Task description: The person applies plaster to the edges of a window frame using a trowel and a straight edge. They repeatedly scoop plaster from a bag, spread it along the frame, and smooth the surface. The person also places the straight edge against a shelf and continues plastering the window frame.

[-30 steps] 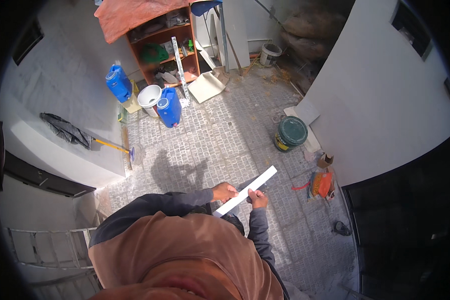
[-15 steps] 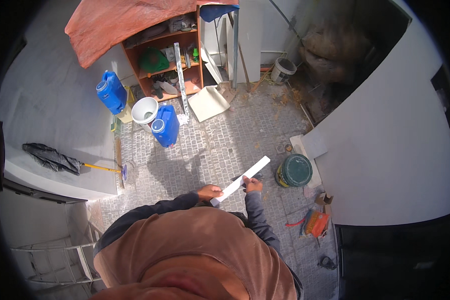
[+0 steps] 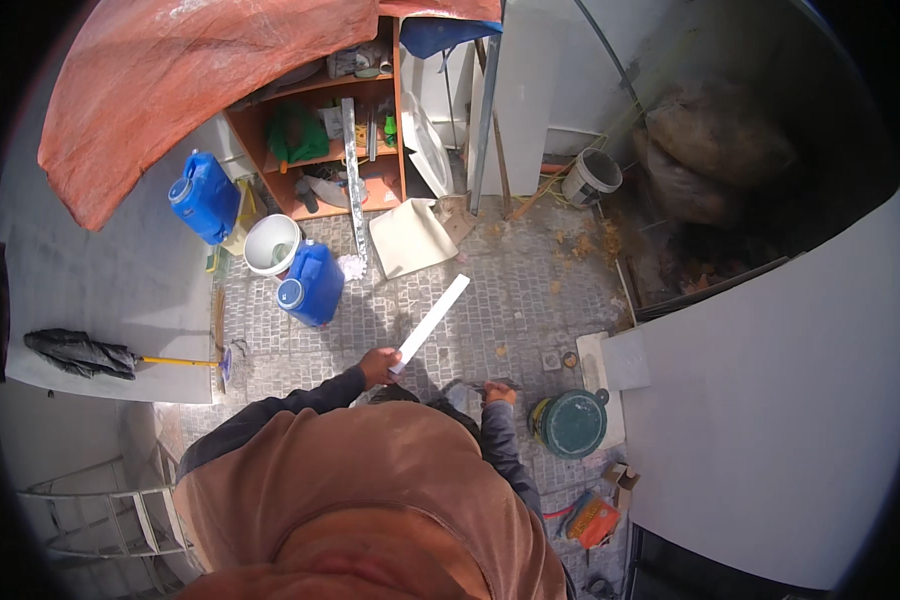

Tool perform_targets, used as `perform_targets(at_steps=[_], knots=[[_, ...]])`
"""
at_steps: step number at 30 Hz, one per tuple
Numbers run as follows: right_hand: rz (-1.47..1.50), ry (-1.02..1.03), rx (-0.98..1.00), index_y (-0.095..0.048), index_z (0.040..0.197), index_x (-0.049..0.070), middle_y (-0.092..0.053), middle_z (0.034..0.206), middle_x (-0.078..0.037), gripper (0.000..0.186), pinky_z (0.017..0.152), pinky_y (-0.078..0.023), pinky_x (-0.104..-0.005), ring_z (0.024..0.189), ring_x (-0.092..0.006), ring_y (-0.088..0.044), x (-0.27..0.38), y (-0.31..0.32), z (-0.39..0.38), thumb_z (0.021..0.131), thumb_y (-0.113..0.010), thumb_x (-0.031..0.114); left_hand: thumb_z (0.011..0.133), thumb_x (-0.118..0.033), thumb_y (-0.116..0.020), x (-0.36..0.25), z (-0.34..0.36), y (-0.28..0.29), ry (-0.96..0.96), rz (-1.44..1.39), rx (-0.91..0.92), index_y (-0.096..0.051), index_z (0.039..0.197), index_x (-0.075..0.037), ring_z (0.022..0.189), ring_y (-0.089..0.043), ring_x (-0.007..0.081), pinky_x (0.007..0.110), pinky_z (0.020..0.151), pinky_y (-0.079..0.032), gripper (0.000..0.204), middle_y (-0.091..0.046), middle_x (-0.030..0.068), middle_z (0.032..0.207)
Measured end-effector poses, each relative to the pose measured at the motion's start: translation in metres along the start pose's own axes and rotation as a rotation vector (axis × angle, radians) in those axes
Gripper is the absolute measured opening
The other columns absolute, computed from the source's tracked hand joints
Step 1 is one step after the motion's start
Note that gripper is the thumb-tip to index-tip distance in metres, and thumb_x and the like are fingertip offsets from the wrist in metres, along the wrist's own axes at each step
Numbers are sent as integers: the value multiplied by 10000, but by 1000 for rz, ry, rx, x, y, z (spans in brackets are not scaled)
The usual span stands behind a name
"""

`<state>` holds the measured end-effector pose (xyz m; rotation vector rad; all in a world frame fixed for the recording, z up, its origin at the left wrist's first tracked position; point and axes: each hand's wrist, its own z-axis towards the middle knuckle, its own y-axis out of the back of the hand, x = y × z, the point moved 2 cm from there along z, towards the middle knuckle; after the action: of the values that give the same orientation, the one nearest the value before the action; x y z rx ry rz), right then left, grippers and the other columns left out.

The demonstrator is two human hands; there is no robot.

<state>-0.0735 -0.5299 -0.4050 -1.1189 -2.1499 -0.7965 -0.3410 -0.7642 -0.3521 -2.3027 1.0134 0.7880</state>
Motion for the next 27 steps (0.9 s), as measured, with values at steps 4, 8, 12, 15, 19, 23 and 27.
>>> perform_targets(at_steps=[4,8,12,15,19,23,27], knots=[[-869,102,232,-772,996,50,-755,935,-139,249,665,-590,-449,784,-295,-730,-23,50,105,847,-749,248,1026,-306,-634,-80,90,58,-97,-173,-248,-586,1268,-78,643,-663,162,328,549,-556,336,-698,88,961],[-1577,180,65,-795,1060,189,-766,1130,-102,267,851,-582,-436,1039,-274,-736,-86,102,176,878,-683,349,1039,-193,-581,-184,211,151,-161,-157,-472,-554,1340,-66,647,-683,210,357,516,-557,327,-690,91,981],[-1048,-329,-188,-806,1028,213,-773,1082,-98,266,828,-593,-436,1008,-283,-745,-99,143,175,866,-674,377,1030,-121,-495,-280,330,250,-180,-502,-570,-389,1507,-138,693,-674,222,369,536,-565,488,-676,58,1134],[-928,-427,-246,-809,1008,209,-776,1055,-95,274,820,-595,-440,991,-288,-747,-56,132,157,857,-675,395,1038,-133,-520,-356,417,310,-186,-487,-704,-448,1446,-132,686,-687,222,367,516,-573,415,-691,86,1082],[-860,-471,-252,-813,981,204,-779,1019,-91,288,809,-597,-446,968,-295,-751,11,78,155,844,-677,419,1051,-171,-551,-443,515,381,-156,-236,-746,-559,1324,-107,676,-705,220,353,504,-577,281,-713,117,928],[-825,-516,-248,-816,955,199,-782,983,-87,305,798,-600,-451,945,-302,-755,49,37,153,832,-679,443,1049,-174,-554,-495,598,427,-148,-328,-800,-597,1289,-95,671,-699,220,375,484,-569,256,-717,110,913],[-816,-557,-267,-820,928,194,-785,947,-83,324,787,-603,-457,922,-308,-758,57,25,144,819,-681,466,1032,-117,-547,-537,658,469,-155,-318,-855,-618,1258,-101,689,-711,250,372,508,-590,238,-709,136,910]])
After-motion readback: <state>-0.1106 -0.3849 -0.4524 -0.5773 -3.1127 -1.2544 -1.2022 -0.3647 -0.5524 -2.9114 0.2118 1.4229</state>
